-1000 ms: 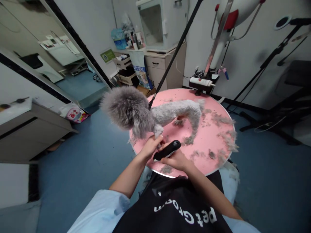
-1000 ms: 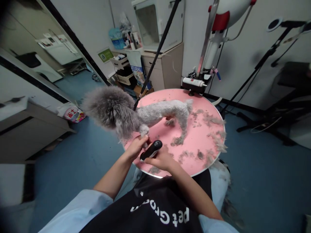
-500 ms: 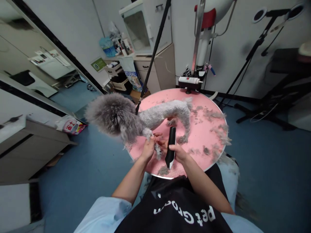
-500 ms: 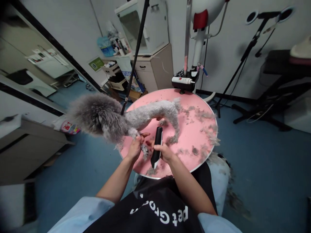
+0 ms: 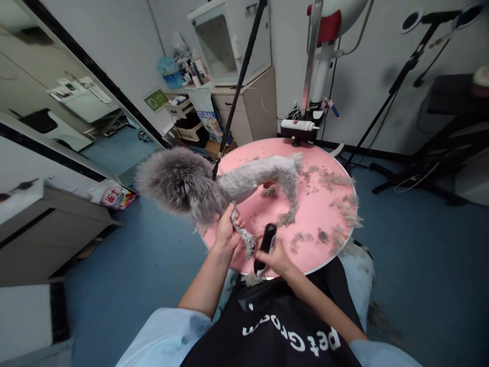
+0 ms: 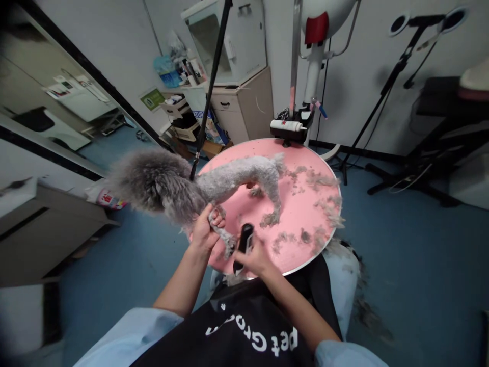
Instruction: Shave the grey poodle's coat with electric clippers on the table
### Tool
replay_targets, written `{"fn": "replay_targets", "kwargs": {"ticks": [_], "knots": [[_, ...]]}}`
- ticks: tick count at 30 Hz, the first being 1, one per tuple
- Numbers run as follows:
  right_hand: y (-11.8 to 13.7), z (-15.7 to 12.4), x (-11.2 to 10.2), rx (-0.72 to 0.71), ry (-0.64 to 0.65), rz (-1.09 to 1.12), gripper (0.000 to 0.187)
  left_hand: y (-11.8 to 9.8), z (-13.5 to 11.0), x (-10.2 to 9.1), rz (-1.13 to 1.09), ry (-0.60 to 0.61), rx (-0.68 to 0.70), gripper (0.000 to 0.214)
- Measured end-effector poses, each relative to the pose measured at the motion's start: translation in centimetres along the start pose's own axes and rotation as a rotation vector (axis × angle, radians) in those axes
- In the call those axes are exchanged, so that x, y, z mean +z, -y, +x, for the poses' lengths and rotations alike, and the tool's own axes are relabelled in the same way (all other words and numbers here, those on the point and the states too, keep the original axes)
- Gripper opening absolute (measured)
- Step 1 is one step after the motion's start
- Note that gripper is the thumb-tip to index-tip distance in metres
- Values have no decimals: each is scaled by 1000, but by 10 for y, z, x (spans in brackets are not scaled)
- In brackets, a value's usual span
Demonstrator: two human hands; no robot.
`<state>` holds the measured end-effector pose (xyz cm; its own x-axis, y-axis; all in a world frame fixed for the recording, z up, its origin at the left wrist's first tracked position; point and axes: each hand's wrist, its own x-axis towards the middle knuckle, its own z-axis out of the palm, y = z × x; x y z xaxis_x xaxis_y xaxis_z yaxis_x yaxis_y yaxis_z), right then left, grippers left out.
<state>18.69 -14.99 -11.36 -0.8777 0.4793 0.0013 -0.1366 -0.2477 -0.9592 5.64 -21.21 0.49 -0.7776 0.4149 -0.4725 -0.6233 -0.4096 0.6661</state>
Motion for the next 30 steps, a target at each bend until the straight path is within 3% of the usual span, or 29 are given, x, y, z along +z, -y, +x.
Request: {"fn": "replay_targets", "kwargs": {"ticks": [2,4,8,12,19,26,30], "knots": [[3,10,-11,49,-207,205,25,0,-2,-2,23,7,-18,36],[7,24,-19,84,-286,333,30,0,-3,-6,44,23,-27,30],[17,54,-18,261,-42,530,40,-3,-6,-10,71,54,-64,8],[19,78,-7,385,129,583,29,-6,-11,-8,56,72,-135,7],[17,82,5,551,336,631,29,-15,-13,-8,-49,116,-252,9],[5,82,13,583,256,682,27,-18,-13,-6,-144,128,-259,11],[3,65,13,610,249,692,27,-20,-12,-6,-174,144,-265,10]]}}
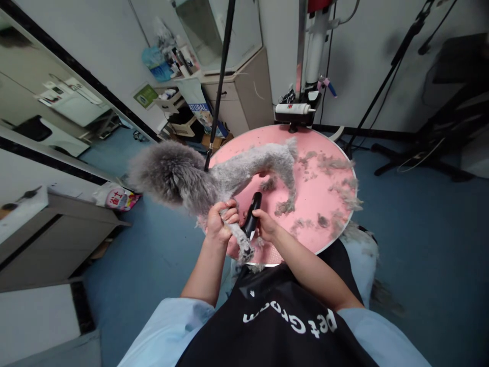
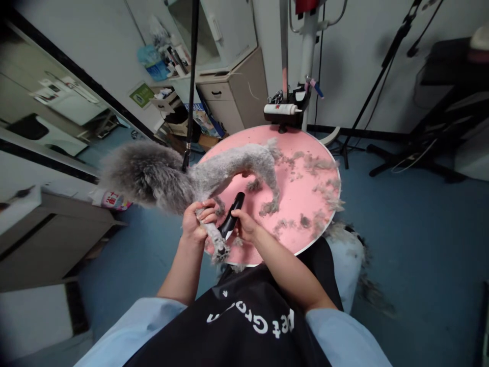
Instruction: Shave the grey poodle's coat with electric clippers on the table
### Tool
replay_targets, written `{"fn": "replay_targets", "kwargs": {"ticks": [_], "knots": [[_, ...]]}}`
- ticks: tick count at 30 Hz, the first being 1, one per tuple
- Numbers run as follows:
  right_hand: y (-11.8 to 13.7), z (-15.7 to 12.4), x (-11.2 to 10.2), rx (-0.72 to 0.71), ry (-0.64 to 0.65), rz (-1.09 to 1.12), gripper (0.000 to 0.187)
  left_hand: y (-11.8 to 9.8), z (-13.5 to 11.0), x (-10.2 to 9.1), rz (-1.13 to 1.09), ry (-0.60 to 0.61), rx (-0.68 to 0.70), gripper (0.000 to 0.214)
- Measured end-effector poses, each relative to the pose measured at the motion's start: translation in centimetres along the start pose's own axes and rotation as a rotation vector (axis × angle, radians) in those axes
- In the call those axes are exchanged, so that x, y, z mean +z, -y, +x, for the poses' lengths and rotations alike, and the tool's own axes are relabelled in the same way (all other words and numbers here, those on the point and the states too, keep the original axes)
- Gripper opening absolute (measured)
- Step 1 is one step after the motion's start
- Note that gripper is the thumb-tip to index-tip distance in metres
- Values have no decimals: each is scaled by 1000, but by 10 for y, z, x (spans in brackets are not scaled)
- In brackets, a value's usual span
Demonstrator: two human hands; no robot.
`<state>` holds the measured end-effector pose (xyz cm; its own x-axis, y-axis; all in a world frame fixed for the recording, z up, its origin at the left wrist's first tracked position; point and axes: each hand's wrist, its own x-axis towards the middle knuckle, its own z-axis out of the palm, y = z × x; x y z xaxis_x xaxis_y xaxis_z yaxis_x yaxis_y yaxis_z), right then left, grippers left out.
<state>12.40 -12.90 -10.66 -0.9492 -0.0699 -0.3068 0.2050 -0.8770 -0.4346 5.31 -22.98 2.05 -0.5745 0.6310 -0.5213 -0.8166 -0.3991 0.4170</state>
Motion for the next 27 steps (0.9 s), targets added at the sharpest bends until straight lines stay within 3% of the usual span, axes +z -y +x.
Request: {"fn": "replay_targets", "kwargs": {"ticks": [12,16,18,23,27], "knots": [[-1,-30,4,-180,-85,22,35,-1,8,1,-52,25,7,12],[11,-46,9,-500,-253,-76,33,1,8,5,-55,17,8,13],[16,-51,13,-602,-266,-155,31,2,7,7,-68,21,15,12],[11,-64,8,-621,-166,-359,31,5,7,8,-18,16,39,12],[11,-78,0,-655,-218,-456,27,12,10,11,110,30,49,13]]}}
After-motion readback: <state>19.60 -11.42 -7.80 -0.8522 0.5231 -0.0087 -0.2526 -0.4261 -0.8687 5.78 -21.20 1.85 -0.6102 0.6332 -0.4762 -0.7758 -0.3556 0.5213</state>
